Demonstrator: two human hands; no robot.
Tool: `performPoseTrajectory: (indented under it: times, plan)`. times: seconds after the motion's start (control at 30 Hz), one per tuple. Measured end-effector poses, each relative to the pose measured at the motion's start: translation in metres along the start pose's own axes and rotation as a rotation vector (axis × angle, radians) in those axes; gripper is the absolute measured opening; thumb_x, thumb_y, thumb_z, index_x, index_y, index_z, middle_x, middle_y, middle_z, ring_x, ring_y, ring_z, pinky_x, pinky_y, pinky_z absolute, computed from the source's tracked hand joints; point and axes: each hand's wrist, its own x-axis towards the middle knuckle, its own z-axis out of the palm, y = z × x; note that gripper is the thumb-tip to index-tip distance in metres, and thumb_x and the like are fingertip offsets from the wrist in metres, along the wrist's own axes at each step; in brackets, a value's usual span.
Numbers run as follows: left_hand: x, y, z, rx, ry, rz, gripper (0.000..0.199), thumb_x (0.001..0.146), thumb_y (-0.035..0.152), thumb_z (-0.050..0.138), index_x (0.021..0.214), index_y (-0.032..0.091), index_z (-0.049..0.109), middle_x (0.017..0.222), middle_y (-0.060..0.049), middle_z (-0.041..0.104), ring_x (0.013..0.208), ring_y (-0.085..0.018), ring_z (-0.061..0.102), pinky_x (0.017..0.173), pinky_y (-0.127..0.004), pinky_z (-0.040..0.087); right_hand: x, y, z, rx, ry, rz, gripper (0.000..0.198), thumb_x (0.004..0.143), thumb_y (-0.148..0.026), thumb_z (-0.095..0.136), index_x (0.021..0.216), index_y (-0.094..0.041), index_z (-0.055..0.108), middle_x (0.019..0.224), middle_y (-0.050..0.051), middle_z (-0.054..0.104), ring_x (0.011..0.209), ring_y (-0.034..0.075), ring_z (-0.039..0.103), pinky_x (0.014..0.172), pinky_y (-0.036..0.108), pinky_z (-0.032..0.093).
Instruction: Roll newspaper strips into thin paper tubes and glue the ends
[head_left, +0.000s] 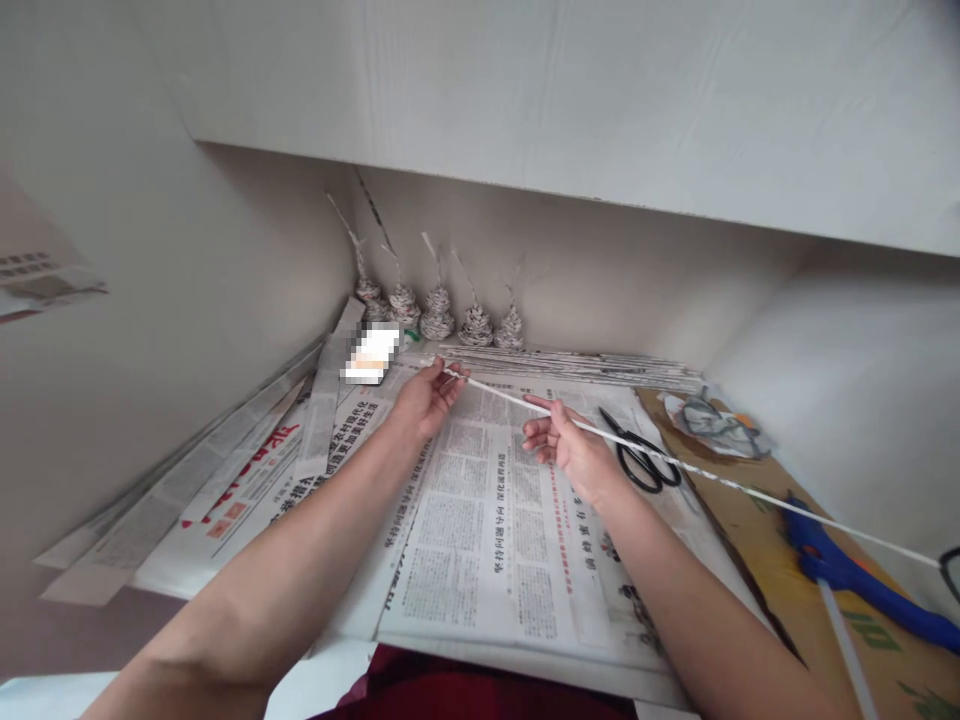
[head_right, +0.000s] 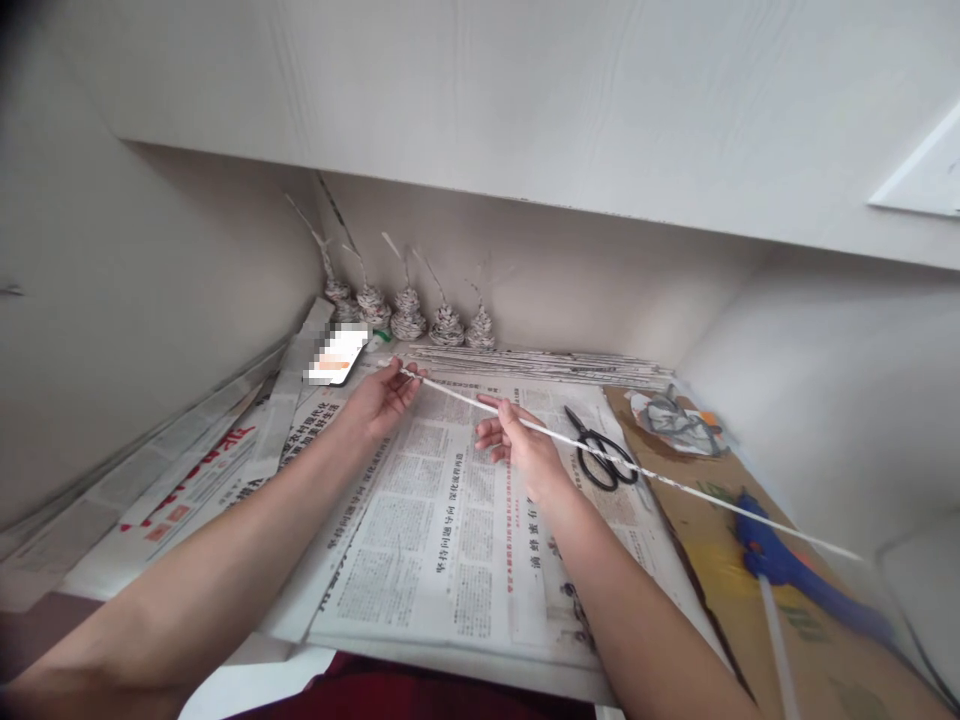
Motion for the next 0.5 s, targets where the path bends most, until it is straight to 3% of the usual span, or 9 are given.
performPoseTrajectory:
  times: [0.17, 0.23, 0.3, 0.4, 0.5]
  plan:
    - [0.011, 0.010, -0.005, -0.024, 0.095, 0.101, 0.017, 0.091, 0.017, 0.047, 0.075, 0.015, 0.053, 0.063, -0.001, 0.060, 0.058, -0.012, 0.065, 0.047, -0.016, 0.049, -0.012, 0.003, 0.019, -0.252, -0.225, 0.046, 0.049, 0.090, -0.055, 0.044, 0.110, -0.016, 0.065, 0.087, 0.008, 0.064, 0.076, 0.017, 0.063, 0.057, 0.026, 0.049]
    - [0.014, 0.014, -0.008, -0.033, 0.166, 0.126, 0.014, 0.091, 0.019, 0.048, 0.078, 0.017, 0.053, 0.064, 0.000, 0.059, 0.055, -0.011, 0.063, 0.047, -0.018, 0.048, -0.022, 0.004, 0.032, -0.442, -0.274, -0.015, 0.042, 0.090, -0.050, 0.046, 0.106, -0.018, 0.067, 0.088, 0.008, 0.066, 0.076, 0.018, 0.063, 0.061, 0.029, 0.051]
    - [0.017, 0.018, -0.010, -0.051, 0.226, 0.146, 0.013, 0.091, 0.020, 0.047, 0.079, 0.018, 0.051, 0.064, 0.001, 0.058, 0.054, -0.011, 0.062, 0.050, -0.020, 0.049, -0.032, 0.002, 0.045, -0.663, -0.250, -0.230, 0.032, 0.092, -0.042, 0.047, 0.105, -0.022, 0.068, 0.092, 0.007, 0.067, 0.082, 0.019, 0.063, 0.070, 0.034, 0.052]
    - [0.021, 0.025, -0.013, -0.092, 0.258, 0.166, 0.018, 0.094, 0.020, 0.041, 0.077, 0.019, 0.048, 0.061, 0.003, 0.053, 0.052, -0.010, 0.059, 0.057, -0.025, 0.052, -0.038, -0.005, 0.055, -1.005, -0.185, -0.667, 0.026, 0.091, -0.031, 0.051, 0.114, -0.026, 0.064, 0.106, 0.006, 0.066, 0.105, 0.024, 0.057, 0.091, 0.044, 0.045]
    - [0.025, 0.031, -0.016, -0.114, 0.233, 0.186, 0.023, 0.095, 0.021, 0.036, 0.075, 0.020, 0.045, 0.057, 0.005, 0.048, 0.048, -0.008, 0.052, 0.060, -0.024, 0.052, -0.030, -0.015, 0.043, -1.382, 0.066, -0.831, 0.036, 0.090, -0.027, 0.052, 0.125, -0.024, 0.056, 0.126, 0.011, 0.058, 0.125, 0.032, 0.041, 0.101, 0.056, 0.031]
